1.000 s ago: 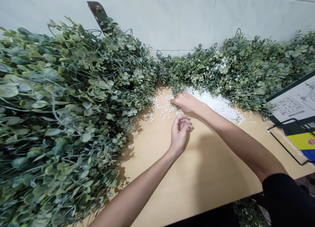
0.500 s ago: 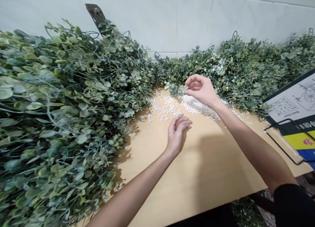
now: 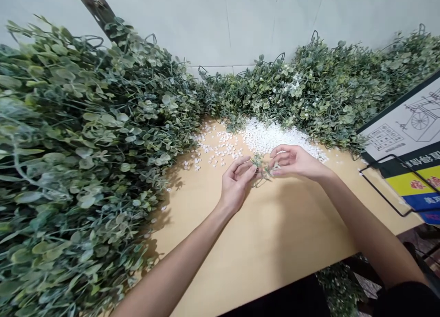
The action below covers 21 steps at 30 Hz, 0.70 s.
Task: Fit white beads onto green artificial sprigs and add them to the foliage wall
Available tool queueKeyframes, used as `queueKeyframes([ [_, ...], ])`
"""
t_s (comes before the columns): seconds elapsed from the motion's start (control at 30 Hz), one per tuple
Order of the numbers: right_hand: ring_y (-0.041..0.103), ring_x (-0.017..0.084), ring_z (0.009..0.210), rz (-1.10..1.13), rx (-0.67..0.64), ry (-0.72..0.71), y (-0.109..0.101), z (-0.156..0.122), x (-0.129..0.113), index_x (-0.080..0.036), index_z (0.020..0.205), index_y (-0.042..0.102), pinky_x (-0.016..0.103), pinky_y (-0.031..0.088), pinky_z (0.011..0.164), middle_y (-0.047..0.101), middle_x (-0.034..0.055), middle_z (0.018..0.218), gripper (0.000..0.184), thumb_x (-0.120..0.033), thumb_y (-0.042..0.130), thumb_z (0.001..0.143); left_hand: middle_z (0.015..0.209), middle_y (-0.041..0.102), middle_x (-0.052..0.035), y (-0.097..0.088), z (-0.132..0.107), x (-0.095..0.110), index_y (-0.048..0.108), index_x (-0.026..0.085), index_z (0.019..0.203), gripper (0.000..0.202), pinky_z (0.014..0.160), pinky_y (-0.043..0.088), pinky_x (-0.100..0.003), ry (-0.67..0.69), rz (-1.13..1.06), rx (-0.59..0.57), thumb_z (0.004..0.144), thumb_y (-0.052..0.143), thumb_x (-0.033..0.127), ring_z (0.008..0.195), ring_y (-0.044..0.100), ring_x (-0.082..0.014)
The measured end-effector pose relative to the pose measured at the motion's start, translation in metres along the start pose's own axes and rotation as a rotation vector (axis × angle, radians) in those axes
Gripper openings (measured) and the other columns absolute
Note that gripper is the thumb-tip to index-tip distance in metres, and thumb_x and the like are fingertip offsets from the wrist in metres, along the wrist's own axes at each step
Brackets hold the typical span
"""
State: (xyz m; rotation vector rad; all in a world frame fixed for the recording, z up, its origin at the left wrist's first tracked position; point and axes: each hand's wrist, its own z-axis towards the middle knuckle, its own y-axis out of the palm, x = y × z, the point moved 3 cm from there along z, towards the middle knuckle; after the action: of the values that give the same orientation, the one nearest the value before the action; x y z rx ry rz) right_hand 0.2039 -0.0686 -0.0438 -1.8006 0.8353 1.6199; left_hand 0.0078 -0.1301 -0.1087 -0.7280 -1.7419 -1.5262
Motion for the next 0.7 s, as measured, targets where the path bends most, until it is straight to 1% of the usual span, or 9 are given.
queueKeyframes([
  [0.07,0.077,0.022,0.091,-0.126,0.077,-0.051,-0.015,-0.006,-0.001,-0.02,0.108,0.068,0.036,0.063,0.087,0.079,0.0078,0.102,0.05,-0.027,0.095,0.066,0.097,0.075,-0.0036,0.001,-0.002,-0.001,0.076,0.018,0.11,0.047,0.084,0.065,-0.038,-0.023,0.03,-0.027,0.067,0.095,0.025,0.085,0.075,-0.0178],
  [0.1,0.076,0.022,0.093,-0.188,0.16,-0.1,-0.025,-0.008,-0.001,-0.02,0.107,0.069,0.036,0.062,0.087,0.079,0.0084,0.103,0.047,-0.028,0.093,0.068,0.098,0.075,-0.004,0.001,-0.002,-0.001,0.076,0.017,0.109,0.047,0.084,0.065,-0.037,-0.04,0.049,-0.042,0.067,0.095,0.024,0.086,0.075,-0.0183],
  [0.23,0.074,0.022,0.087,-0.564,0.638,-0.348,-0.059,-0.014,0.002,-0.02,0.099,0.072,0.034,0.058,0.079,0.077,0.0064,0.096,0.019,-0.028,0.078,0.083,0.103,0.076,-0.0043,0.0,-0.004,-0.003,0.074,0.018,0.107,0.047,0.083,0.064,-0.033,-0.081,0.135,-0.086,0.065,0.096,0.021,0.09,0.076,-0.0183],
  [0.3,0.073,0.021,0.083,-0.735,0.77,-0.4,-0.066,-0.014,0.011,-0.021,0.097,0.072,0.034,0.056,0.075,0.077,0.0048,0.091,0.011,-0.026,0.071,0.087,0.105,0.075,-0.0021,-0.001,-0.003,-0.002,0.072,0.02,0.102,0.048,0.085,0.063,-0.03,-0.058,0.158,-0.102,0.061,0.097,0.016,0.091,0.075,-0.0164],
  [0.33,0.073,0.021,0.081,-0.79,0.787,-0.413,-0.067,-0.013,0.016,-0.021,0.097,0.072,0.034,0.056,0.075,0.077,0.0043,0.089,0.01,-0.025,0.07,0.089,0.104,0.075,-0.0009,-0.001,-0.003,-0.003,0.071,0.02,0.099,0.048,0.087,0.062,-0.029,-0.047,0.16,-0.111,0.06,0.098,0.014,0.092,0.075,-0.0156],
  [0.4,0.073,0.022,0.082,-0.852,0.763,-0.449,-0.064,-0.011,0.025,-0.022,0.099,0.073,0.036,0.057,0.078,0.077,0.0041,0.09,0.01,-0.025,0.068,0.09,0.101,0.075,0.0,-0.001,-0.004,-0.004,0.07,0.019,0.09,0.043,0.089,0.062,-0.028,-0.052,0.164,-0.135,0.059,0.098,0.012,0.094,0.075,-0.0153],
  [0.5,0.073,0.023,0.088,-0.853,0.699,-0.517,-0.052,-0.011,0.03,-0.023,0.1,0.074,0.039,0.057,0.087,0.077,0.0046,0.094,0.01,-0.024,0.068,0.091,0.1,0.078,-0.0029,-0.002,-0.004,-0.005,0.072,0.017,0.087,0.032,0.093,0.061,-0.029,-0.078,0.195,-0.155,0.065,0.096,0.016,0.096,0.076,-0.0165],
  [0.6,0.073,0.024,0.095,-0.645,0.589,-0.526,-0.039,-0.012,0.028,-0.023,0.103,0.075,0.039,0.057,0.091,0.078,0.0049,0.1,0.014,-0.022,0.071,0.09,0.097,0.08,-0.0056,-0.004,-0.005,-0.005,0.077,0.017,0.094,0.027,0.094,0.061,-0.032,-0.087,0.223,-0.146,0.073,0.093,0.023,0.093,0.077,-0.0177],
  [0.7,0.073,0.024,0.107,-0.359,0.356,-0.496,-0.026,-0.013,0.023,-0.023,0.112,0.074,0.04,0.056,0.097,0.078,0.0064,0.112,0.024,-0.021,0.074,0.089,0.089,0.08,-0.0051,-0.006,-0.003,-0.006,0.079,0.017,0.095,0.025,0.087,0.062,-0.029,-0.091,0.257,-0.131,0.078,0.09,0.031,0.082,0.078,-0.0164],
])
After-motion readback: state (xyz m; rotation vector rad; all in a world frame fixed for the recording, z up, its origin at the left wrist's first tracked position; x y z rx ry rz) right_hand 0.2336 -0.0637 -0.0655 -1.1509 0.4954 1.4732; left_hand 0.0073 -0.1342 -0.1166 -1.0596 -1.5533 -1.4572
